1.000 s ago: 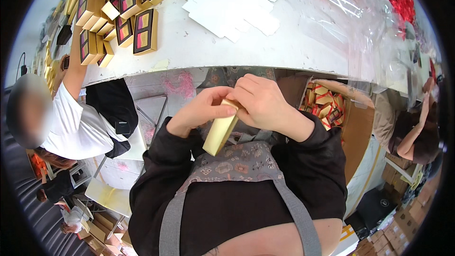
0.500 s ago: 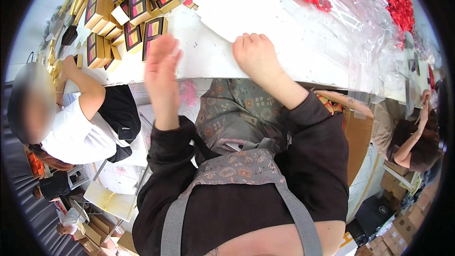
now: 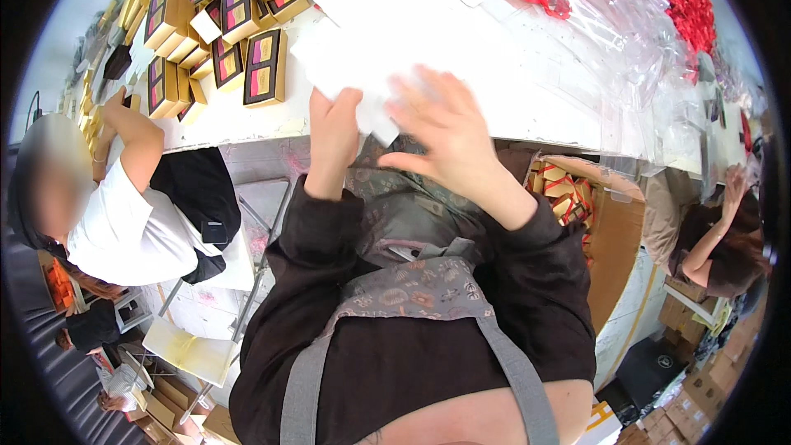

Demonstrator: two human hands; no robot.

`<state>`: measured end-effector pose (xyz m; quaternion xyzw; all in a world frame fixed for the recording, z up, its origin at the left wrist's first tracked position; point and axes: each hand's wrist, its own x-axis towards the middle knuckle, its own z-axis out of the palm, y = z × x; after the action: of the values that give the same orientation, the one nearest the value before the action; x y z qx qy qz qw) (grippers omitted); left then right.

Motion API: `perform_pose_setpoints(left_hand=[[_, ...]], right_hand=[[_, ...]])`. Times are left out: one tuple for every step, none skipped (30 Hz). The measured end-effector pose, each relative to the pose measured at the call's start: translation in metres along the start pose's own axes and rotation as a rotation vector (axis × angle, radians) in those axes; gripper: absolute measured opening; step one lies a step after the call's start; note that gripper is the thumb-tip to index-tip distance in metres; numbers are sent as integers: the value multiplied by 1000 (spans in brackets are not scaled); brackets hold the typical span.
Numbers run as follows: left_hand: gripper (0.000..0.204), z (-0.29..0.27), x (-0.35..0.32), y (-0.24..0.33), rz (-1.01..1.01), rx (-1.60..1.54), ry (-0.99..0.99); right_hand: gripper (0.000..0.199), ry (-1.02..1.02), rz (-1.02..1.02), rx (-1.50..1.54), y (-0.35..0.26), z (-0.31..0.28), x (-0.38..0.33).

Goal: The person folds flat cardboard pieces into small rectangular boxes, inserts a white foam insert, and places a small rectangular item inside. They then close the box and tie a red ribbon around it. The process is repeated for multiple boxes.

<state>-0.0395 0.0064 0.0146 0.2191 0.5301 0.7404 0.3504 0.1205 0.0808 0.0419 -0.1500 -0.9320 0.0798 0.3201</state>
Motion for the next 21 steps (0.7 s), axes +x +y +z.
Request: perform_pose_setpoints(left_hand=[[40,-7,-5,5,31,75,3],[40,-14,-15,8,55,142,4],[40,-18,-23,8,71,214,9],[41,-20,-26,3,123,251,54],[42,-20,-29,0,142,427,109],[43,-10,-33,-3,280,673,158],[44,2,-36,-4,422,918,204],[45,9,-37,-3,486,968,206],[45,15,-34,-3,557,1013,208],[45,19,-32,-2,630,1059,209],[45,21,-31,2,585,1085,193],[45,23,-31,3,534,1112,174],[45,24,-32,4,483,1139,154],[44,20,-31,0,483,1096,154],[43,13,-31,-5,483,1053,153],[42,10,-31,-8,482,1010,152],[40,11,-32,-8,422,894,111],[38,12,-36,-7,362,778,71],[36,13,-41,-5,302,662,33],[36,15,-47,-2,307,630,-46],[36,17,-53,2,311,597,-123]], right_hand=[[50,29,82,25,2,-7,-2],[66,191,222,63,19,-5,-12],[68,158,374,411,25,-6,-19],[71,177,542,743,31,-7,-24],[71,102,647,1213,24,-8,-24],[72,-48,614,1318,5,-13,-22],[79,-203,550,1105,-9,-9,-22],[81,-203,518,1185,-24,-10,-23],[82,-171,497,1303,-33,-7,-26],[83,-142,483,1425,-45,-4,-31],[82,-84,519,1436,-50,2,-37],[81,-22,553,1447,-55,9,-42],[80,37,584,1457,-59,16,-47],[79,45,652,1396,-60,17,-49],[78,54,719,1334,-60,17,-51],[65,221,729,1501,-58,21,-48],[60,218,783,1460,-54,18,-43],[56,214,836,1418,-50,12,-36],[50,299,888,1452,-45,14,-33],[46,392,936,1482,-40,15,-30],[39,274,1086,1354,-30,9,-35]])
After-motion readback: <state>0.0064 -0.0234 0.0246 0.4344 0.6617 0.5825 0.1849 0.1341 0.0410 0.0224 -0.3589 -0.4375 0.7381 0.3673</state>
